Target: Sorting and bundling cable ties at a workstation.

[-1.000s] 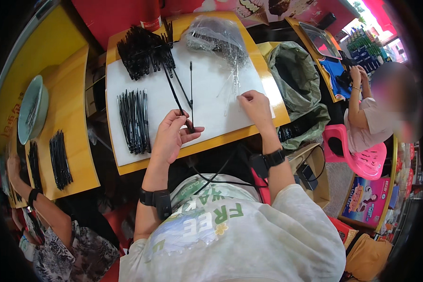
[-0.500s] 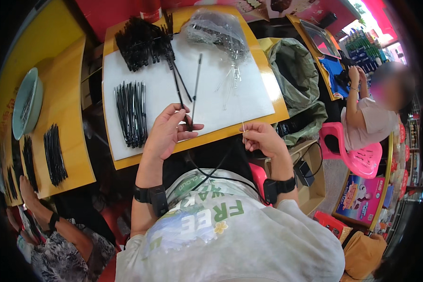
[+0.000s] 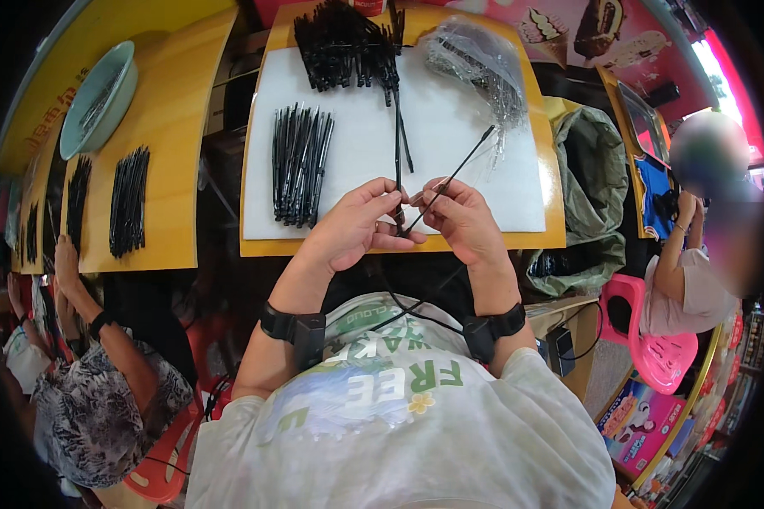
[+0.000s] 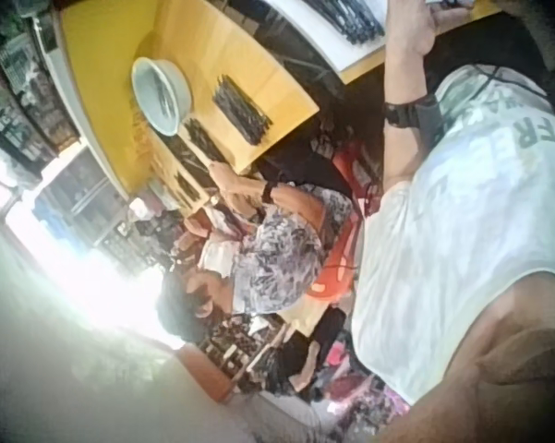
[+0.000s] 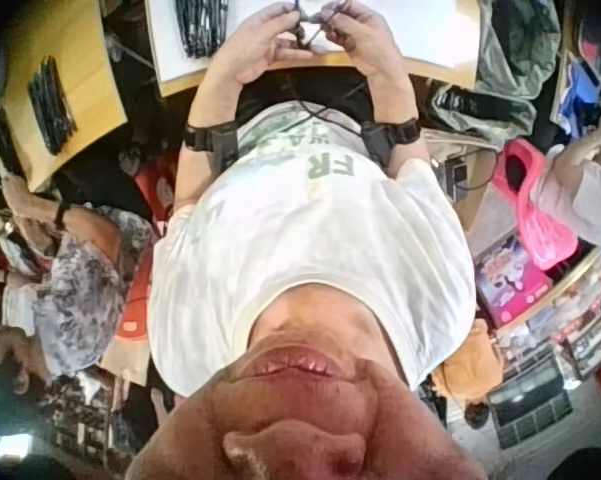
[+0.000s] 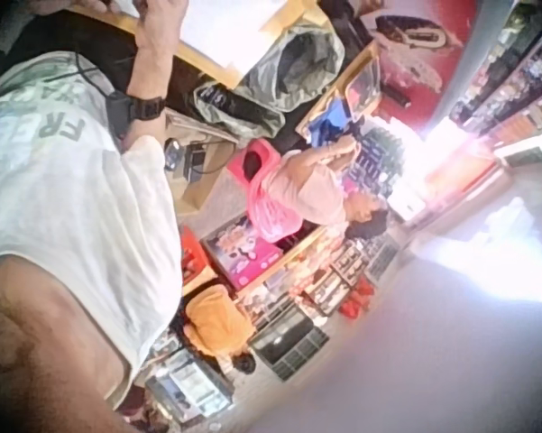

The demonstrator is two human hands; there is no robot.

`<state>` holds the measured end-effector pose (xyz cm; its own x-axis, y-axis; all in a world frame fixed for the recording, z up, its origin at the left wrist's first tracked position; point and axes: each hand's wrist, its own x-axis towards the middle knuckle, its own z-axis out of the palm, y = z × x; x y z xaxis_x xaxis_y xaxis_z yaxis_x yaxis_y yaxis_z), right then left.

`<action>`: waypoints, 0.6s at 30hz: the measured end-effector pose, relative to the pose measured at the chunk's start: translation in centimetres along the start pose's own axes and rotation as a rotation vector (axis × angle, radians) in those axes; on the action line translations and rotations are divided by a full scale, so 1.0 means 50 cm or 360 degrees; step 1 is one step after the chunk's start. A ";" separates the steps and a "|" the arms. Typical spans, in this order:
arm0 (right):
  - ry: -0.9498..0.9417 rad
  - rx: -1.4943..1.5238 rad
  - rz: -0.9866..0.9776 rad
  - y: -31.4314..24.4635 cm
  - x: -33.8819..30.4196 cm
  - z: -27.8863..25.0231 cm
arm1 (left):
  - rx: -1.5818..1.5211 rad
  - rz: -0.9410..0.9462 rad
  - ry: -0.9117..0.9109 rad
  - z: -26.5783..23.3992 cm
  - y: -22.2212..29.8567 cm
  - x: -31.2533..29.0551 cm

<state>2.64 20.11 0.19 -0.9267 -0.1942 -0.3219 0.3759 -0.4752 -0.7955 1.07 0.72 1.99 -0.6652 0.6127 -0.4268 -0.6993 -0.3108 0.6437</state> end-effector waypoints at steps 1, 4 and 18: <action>-0.0008 -0.0022 0.0041 0.001 0.002 0.000 | -0.0003 0.0002 0.0010 -0.002 0.002 -0.001; 0.0055 -0.0002 0.0073 0.004 0.006 0.000 | -0.0038 0.0004 0.0011 -0.003 0.006 -0.001; 0.0079 -0.0045 0.0163 -0.001 0.003 -0.007 | 0.0044 0.0018 -0.0046 0.006 0.004 -0.004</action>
<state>2.46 20.39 0.01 -0.8825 -0.1977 -0.4267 0.4692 -0.4308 -0.7709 1.12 0.78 2.41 -0.6649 0.6303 -0.4009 -0.6839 -0.2979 0.6660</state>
